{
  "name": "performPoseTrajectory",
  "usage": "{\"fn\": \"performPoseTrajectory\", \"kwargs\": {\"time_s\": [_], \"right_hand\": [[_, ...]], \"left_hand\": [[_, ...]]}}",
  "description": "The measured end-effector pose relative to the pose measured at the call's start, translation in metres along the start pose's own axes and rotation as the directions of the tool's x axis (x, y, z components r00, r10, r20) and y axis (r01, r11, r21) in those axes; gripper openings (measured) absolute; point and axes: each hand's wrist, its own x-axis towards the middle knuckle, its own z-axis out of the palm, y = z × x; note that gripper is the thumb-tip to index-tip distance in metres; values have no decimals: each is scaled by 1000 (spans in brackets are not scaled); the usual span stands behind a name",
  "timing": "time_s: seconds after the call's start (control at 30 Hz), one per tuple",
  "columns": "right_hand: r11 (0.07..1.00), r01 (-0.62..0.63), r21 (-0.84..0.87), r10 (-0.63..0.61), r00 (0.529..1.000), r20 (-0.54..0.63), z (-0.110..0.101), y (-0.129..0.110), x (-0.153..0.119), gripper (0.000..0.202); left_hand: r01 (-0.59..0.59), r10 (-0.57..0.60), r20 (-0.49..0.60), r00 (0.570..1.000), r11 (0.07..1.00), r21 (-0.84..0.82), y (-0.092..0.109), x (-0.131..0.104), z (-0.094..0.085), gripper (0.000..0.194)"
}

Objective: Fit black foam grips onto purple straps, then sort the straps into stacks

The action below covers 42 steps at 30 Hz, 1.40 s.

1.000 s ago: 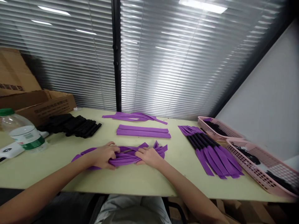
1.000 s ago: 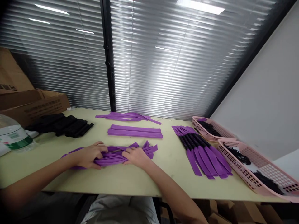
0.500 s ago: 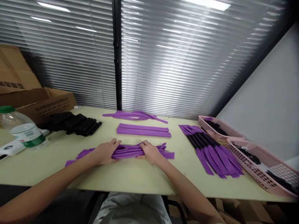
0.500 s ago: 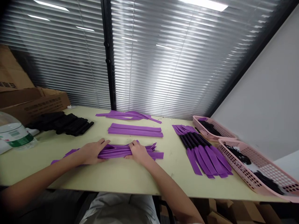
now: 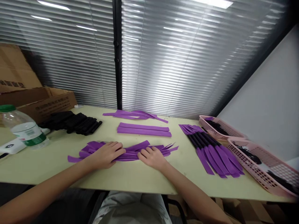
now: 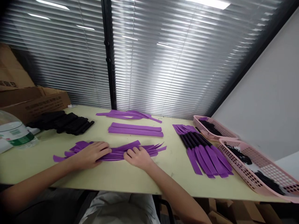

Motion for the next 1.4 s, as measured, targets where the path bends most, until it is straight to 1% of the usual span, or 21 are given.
{"fn": "performPoseTrajectory", "kwargs": {"time_s": [0.1, 0.2, 0.23, 0.3, 0.37, 0.43, 0.47, 0.5, 0.57, 0.6, 0.67, 0.73, 0.77, 0.9, 1.0, 1.07, 1.13, 1.2, 1.27, 1.33, 1.4], "right_hand": [[996, -42, -83, 34, 995, -91, -19, 16, 10, 16], [990, -119, -80, 115, 992, -56, -36, 38, 27, 12], [987, -150, -55, 150, 989, -9, -41, 46, 32, 9], [976, -214, 35, 208, 971, 120, -48, 60, 42, 27], [938, -292, 184, 241, 936, 257, -48, 69, 49, 44], [849, -366, 382, 212, 897, 388, -37, 73, 50, 53], [781, -397, 483, 167, 877, 451, -28, 73, 49, 56], [707, -430, 562, 108, 850, 515, -17, 71, 47, 60], [592, -503, 630, 0, 781, 624, 8, 66, 41, 72], [564, -525, 637, -23, 761, 648, 20, 63, 38, 80], [552, -537, 638, -46, 744, 666, 38, 58, 34, 88], [570, -522, 634, -61, 743, 667, 48, 55, 33, 86], [587, -507, 631, -64, 748, 661, 50, 54, 33, 82], [713, -434, 551, 20, 798, 602, 44, 46, 33, 68], [807, -398, 436, 100, 820, 563, 33, 32, 26, 64], [860, -370, 351, 132, 826, 548, 23, 23, 16, 58], [897, -342, 280, 153, 835, 529, 11, 17, 4, 55], [914, -331, 235, 171, 839, 517, 1, 18, -7, 57], [916, -340, 212, 189, 833, 520, -5, 26, -15, 60], [907, -368, 205, 207, 813, 544, -2, 36, -18, 67], [894, -396, 211, 212, 787, 579, 9, 47, -18, 75]], "left_hand": [[11, 17, -150, 989, 983, 181, 1, -1, -19, 22], [107, -46, -214, 976, 952, 286, -4, -4, -45, 9], [156, -87, -225, 971, 938, 310, -6, -6, -55, 12], [267, -179, -266, 947, 901, 343, -6, -12, -70, 21], [392, -283, -322, 903, 851, 350, -4, -22, -76, 28], [460, -360, -324, 875, 827, 323, -2, -31, -70, 33], [458, -382, -283, 880, 840, 290, -2, -35, -62, 37], [426, -381, -213, 900, 873, 237, -4, -37, -52, 40], [350, -352, 12, 936, 935, 63, -10, -38, -31, 47], [348, -343, 121, 931, 937, -17, -15, -37, -22, 49], [385, -347, 284, 894, 919, -88, -24, -31, -7, 52], [412, -352, 377, 857, 907, -88, -29, -26, 0, 51], [409, -348, 396, 850, 909, -79, -30, -24, 1, 48], [372, -335, 351, 874, 927, -41, -21, -25, 0, 33], [352, -346, 247, 905, 936, 22, -6, -32, 0, 23], [340, -351, 155, 923, 936, 92, 5, -36, 2, 20], [332, -346, 104, 932, 934, 131, 15, -39, 3, 19], [338, -351, 122, 929, 934, 116, 21, -38, 6, 23], [357, -363, 186, 913, 932, 65, 21, -31, 9, 28], [378, -366, 253, 896, 926, 1, 15, -21, 15, 37], [394, -363, 282, 888, 917, -61, 5, -10, 23, 44]]}}
